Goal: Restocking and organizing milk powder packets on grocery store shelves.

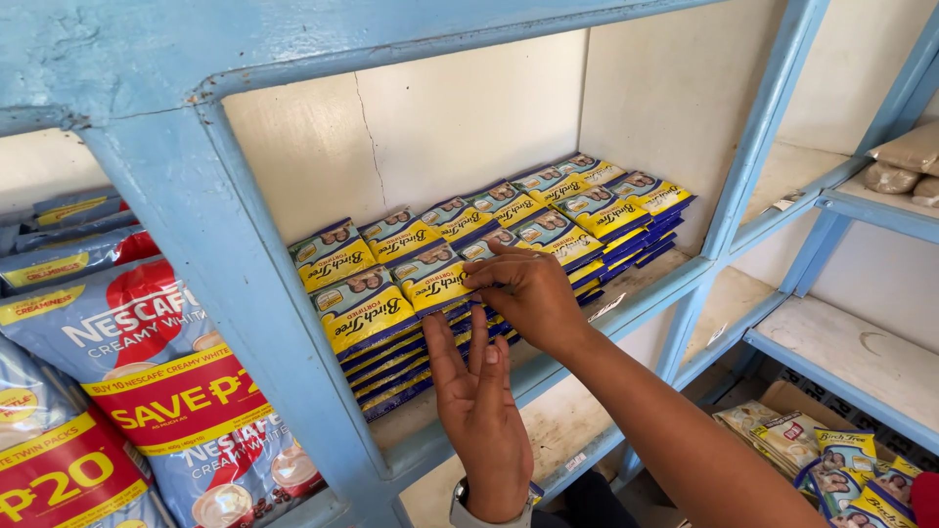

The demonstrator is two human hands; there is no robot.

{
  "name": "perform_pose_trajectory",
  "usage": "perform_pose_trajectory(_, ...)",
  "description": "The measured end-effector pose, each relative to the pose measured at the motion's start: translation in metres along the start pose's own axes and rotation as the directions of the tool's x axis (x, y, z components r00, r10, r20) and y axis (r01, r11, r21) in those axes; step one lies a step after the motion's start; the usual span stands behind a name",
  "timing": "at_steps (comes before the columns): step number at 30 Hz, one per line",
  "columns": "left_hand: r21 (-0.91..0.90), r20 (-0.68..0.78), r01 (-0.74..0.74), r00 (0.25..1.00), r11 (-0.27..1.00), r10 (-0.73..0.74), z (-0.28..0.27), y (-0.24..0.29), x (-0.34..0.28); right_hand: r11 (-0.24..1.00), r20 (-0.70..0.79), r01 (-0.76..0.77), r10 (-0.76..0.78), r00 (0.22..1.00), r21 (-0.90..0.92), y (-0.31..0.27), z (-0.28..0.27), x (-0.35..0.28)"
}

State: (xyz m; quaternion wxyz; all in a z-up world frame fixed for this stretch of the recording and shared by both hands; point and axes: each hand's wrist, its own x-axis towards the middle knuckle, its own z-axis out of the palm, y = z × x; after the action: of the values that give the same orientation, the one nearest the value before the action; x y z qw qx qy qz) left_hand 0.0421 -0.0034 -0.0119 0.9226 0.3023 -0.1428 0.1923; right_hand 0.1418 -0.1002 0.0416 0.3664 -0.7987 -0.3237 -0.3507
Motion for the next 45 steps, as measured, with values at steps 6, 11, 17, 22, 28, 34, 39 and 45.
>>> perform_pose_trajectory(6,0.020,-0.004,0.005,1.000,1.000,-0.005,0.001,0.001,-0.003,1.000,-0.002,0.019,-0.019,1.000,0.008,-0.010,-0.009,-0.008)
perform_pose_trajectory(11,0.022,-0.003,-0.009,1.000,1.000,0.009,-0.007,0.002,-0.023,1.000,-0.052,0.027,-0.026,0.998,0.007,-0.048,-0.050,-0.050)
perform_pose_trajectory(17,0.297,0.020,0.044,0.998,0.954,-0.053,-0.052,-0.049,-0.092,0.996,-0.134,0.009,0.002,0.991,0.087,-0.040,-0.058,-0.101)
perform_pose_trajectory(22,0.351,0.244,0.274,0.896,0.895,-0.370,-0.059,-0.095,-0.161,0.981,-0.173,-0.132,0.155,0.973,0.140,-0.014,-0.068,-0.167)
perform_pose_trajectory(28,0.652,0.351,0.257,0.731,0.713,-0.585,-0.040,-0.135,-0.199,0.920,-0.214,-0.376,0.391,0.895,0.106,0.005,-0.108,-0.293)
perform_pose_trajectory(34,0.764,0.486,-0.007,0.664,0.645,-0.569,-0.092,-0.215,-0.256,0.849,-0.342,-0.526,0.510,0.789,0.053,0.101,-0.129,-0.524)
perform_pose_trajectory(39,0.842,0.438,0.010,0.572,0.540,-0.694,-0.117,-0.262,-0.287,0.820,-0.466,-0.571,0.519,0.717,0.036,0.098,-0.161,-0.588)
perform_pose_trajectory(45,0.850,0.475,-0.066,0.526,0.523,-0.705,-0.134,-0.282,-0.307,0.778,-0.607,-0.628,0.508,0.611,0.018,0.071,-0.180,-0.552)
